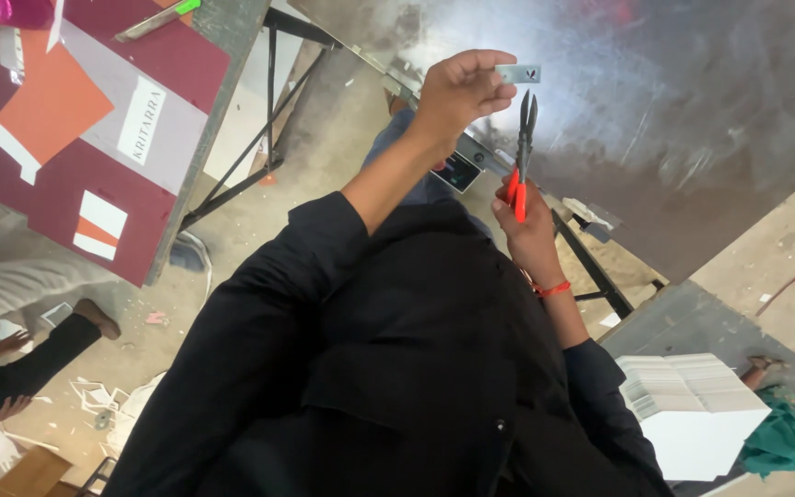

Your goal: Cutting small metal pieces and hammering them onto a metal sheet.

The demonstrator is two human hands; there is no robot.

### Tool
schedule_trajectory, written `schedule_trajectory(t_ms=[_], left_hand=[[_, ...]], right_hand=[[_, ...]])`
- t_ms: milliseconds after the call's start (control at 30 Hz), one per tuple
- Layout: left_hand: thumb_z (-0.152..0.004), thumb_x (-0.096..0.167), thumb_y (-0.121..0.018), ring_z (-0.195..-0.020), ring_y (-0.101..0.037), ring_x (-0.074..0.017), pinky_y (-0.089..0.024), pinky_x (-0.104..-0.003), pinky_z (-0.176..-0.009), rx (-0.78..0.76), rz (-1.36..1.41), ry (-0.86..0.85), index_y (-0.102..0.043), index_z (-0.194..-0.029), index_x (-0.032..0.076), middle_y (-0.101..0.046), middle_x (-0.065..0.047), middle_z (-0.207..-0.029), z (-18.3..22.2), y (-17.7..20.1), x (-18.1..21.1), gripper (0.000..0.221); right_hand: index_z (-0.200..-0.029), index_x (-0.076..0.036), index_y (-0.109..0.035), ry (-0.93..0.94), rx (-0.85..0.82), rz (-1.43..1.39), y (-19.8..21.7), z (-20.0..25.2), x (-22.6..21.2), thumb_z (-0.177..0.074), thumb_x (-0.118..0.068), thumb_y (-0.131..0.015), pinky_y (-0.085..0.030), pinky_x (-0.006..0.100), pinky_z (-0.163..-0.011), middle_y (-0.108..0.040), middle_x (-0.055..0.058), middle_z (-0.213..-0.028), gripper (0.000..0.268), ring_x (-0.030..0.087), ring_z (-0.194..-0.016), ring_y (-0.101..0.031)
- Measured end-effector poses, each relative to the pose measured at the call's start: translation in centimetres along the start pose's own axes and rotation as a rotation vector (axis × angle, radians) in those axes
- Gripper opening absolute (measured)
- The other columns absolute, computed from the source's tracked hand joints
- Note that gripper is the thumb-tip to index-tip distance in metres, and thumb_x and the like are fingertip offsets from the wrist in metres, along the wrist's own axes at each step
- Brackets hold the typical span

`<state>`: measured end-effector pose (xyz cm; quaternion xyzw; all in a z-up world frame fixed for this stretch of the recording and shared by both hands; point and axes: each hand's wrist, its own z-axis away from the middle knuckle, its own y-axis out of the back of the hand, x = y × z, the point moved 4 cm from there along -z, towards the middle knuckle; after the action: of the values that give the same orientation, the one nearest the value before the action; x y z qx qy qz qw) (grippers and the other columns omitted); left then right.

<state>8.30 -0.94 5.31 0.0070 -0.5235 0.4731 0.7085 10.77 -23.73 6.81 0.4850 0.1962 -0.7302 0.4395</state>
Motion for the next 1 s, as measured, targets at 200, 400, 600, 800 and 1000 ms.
schedule_trajectory(t_ms=[200, 400, 600, 800, 1000], left_hand=[[-0.095, 0.006, -0.069, -0.090, -0.078, -0.0213, -0.066, -0.035, -0.082, 0.090, 0.064, 0.067, -0.069, -0.116, -0.002, -0.075, -0.012, -0.100, -0.1, -1.0, 0.2, 0.022], [-0.092, 0.007, -0.070, -0.090, -0.079, -0.0231, -0.066, -0.035, -0.081, 0.129, 0.119, 0.135, -0.069, -0.114, -0.002, -0.077, -0.014, -0.101, 0.1, -1.7, -0.3, 0.023], [-0.089, 0.009, -0.073, -0.091, -0.079, -0.0242, -0.065, -0.038, -0.082, 0.126, 0.122, 0.176, -0.068, -0.111, 0.000, -0.077, -0.012, -0.101, 0.1, -2.5, -0.8, 0.024], [-0.088, 0.012, -0.074, -0.090, -0.078, -0.0233, -0.063, -0.037, -0.082, 0.130, 0.099, 0.213, -0.069, -0.108, 0.002, -0.077, -0.010, -0.100, 0.1, -2.8, -1.8, 0.023], [-0.086, 0.014, -0.076, -0.087, -0.077, -0.0210, -0.061, -0.036, -0.079, 0.136, 0.043, 0.245, -0.070, -0.104, 0.002, -0.076, -0.007, -0.095, 0.4, -2.8, -2.6, 0.023]], right_hand=[[-0.129, 0.001, -0.056, -0.041, 0.003, -0.108, -0.1, -0.3, -1.9, -0.096, -0.012, -0.066, -0.052, 0.027, -0.071, -0.064, 0.004, -0.106, 0.037, 0.011, -0.082, -0.060], [-0.124, 0.002, -0.058, -0.055, -0.002, -0.078, 0.2, -0.3, -1.5, -0.099, -0.011, -0.064, -0.053, 0.028, -0.073, -0.065, 0.006, -0.100, 0.029, 0.012, -0.081, -0.060], [-0.126, 0.002, -0.057, -0.029, -0.003, -0.131, 0.6, -0.2, -1.4, -0.100, -0.010, -0.063, -0.053, 0.028, -0.075, -0.065, 0.005, -0.103, 0.029, 0.012, -0.086, -0.060], [-0.126, 0.001, -0.057, -0.042, 0.025, -0.147, 0.6, -0.2, -1.5, -0.099, -0.012, -0.064, -0.053, 0.028, -0.072, -0.064, 0.004, -0.102, 0.031, 0.011, -0.083, -0.060], [-0.121, 0.001, -0.059, -0.009, 0.040, -0.109, 0.4, 0.1, -0.5, -0.101, -0.009, -0.064, -0.051, 0.027, -0.076, -0.064, 0.005, -0.103, 0.023, 0.011, -0.085, -0.058]])
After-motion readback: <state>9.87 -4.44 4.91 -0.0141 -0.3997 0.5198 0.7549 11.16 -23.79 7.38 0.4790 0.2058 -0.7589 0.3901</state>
